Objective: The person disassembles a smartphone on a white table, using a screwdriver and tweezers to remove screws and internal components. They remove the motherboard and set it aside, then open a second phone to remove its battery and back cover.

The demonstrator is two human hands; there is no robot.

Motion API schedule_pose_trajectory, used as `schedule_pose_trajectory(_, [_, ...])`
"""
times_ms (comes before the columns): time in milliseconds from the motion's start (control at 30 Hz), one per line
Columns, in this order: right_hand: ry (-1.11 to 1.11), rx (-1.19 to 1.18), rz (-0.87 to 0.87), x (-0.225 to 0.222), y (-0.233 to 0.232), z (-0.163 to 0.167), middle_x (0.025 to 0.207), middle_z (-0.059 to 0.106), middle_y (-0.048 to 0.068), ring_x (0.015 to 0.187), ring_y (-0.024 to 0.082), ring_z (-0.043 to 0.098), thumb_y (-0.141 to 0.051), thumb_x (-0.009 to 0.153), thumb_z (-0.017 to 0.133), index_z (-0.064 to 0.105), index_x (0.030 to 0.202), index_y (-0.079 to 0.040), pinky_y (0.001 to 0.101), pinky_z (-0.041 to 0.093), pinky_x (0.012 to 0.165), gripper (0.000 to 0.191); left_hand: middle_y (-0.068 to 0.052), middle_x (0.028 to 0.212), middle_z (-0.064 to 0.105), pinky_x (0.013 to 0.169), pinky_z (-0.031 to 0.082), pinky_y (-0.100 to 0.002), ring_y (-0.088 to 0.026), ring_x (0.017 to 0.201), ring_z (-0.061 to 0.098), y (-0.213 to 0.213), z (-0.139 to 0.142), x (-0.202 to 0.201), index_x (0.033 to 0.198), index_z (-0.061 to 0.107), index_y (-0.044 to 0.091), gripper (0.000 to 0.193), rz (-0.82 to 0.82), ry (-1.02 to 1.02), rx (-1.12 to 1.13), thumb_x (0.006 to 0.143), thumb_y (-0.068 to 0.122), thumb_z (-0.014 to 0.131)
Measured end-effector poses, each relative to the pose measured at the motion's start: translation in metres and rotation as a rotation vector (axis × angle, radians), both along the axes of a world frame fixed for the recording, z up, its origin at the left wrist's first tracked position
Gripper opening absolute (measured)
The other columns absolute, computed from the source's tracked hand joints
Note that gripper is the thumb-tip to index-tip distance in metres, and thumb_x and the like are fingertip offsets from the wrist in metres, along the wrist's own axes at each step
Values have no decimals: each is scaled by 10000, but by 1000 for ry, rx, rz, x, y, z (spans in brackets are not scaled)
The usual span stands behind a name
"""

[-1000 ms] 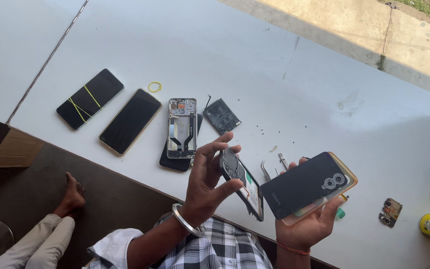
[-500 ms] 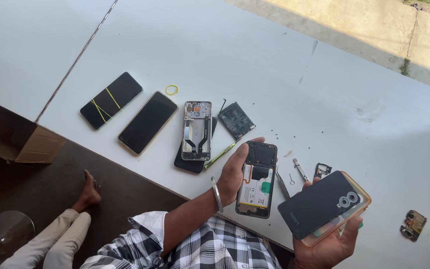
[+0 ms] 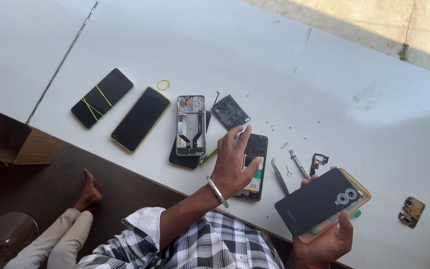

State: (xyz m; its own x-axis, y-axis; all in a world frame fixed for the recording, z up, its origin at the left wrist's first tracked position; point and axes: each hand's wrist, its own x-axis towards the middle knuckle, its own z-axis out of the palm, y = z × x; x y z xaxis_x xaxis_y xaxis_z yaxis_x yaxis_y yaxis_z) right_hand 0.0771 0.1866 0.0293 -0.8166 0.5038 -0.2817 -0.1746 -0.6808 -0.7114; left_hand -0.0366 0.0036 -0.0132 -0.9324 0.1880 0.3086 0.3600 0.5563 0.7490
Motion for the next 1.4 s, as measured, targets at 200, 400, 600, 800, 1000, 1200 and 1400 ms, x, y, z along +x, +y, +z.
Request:
schedule_pose_trajectory(200, [-116, 83, 61, 5, -12, 19, 1488, 468, 270, 1410, 398, 494, -220, 890, 498, 267, 1634, -34, 550, 442, 1131, 802, -138, 1122, 672, 902, 555, -408, -278, 1001, 682, -7, 39, 41, 1376, 517, 54, 641, -301, -529, 146, 903, 432, 728])
schedule_pose_trajectory(400, [-299, -72, 172, 18, -17, 7, 1410, 506, 237, 1315, 391, 520, -238, 903, 452, 318, 1552, 3, 563, 452, 1058, 705, -200, 1043, 710, 828, 584, -415, -297, 944, 723, 2, 44, 55, 1386, 502, 26, 773, -607, -738, 182, 822, 455, 811])
schedule_pose_trajectory(600, [-212, 232, 54, 34, 40, -26, 1394, 501, 200, 1268, 303, 535, -230, 939, 507, 278, 1612, -37, 484, 462, 1054, 737, -156, 905, 770, 651, 603, -341, -224, 732, 762, -22, 56, 35, 1225, 635, 40, 392, -340, -765, 339, 923, 279, 710])
schedule_pose_trajectory(800, [-951, 1549, -144, 71, 153, -92, 1440, 336, 252, 1263, 297, 513, -288, 1027, 840, 262, 1563, 38, 403, 574, 1026, 853, -122, 918, 747, 630, 571, -359, -200, 680, 733, -63, 68, -21, 1327, 642, 146, 448, 77, -431, 27, 910, 292, 714])
schedule_pose_trajectory(1000, [-1056, 1832, -181, 78, 189, -118, 1414, 331, 264, 1337, 302, 485, -273, 996, 857, 221, 1496, 78, 361, 611, 925, 881, -97, 910, 730, 714, 557, -400, -234, 789, 698, -52, 53, -45, 1251, 698, 151, 386, 154, -210, -28, 891, 276, 760])
schedule_pose_trajectory(1200, [-786, 1960, -110, 35, 85, -47, 1142, 611, 123, 1030, 231, 607, -189, 992, 802, 599, 1227, -22, 341, 562, 847, 352, -79, 984, 701, 781, 576, -398, -256, 906, 696, -36, 26, -76, 1193, 712, 144, 378, 190, -68, -212, 856, 288, 804])
schedule_pose_trajectory(1400, [-376, 1646, 491, -26, -35, -18, 952, 715, 61, 799, 175, 670, -245, 796, 824, 686, 1237, -121, 347, 552, 641, 479, -52, 997, 635, 754, 574, -368, -234, 905, 680, -34, 24, -39, 1098, 725, 139, 313, 30, 15, -265, 864, 318, 831])
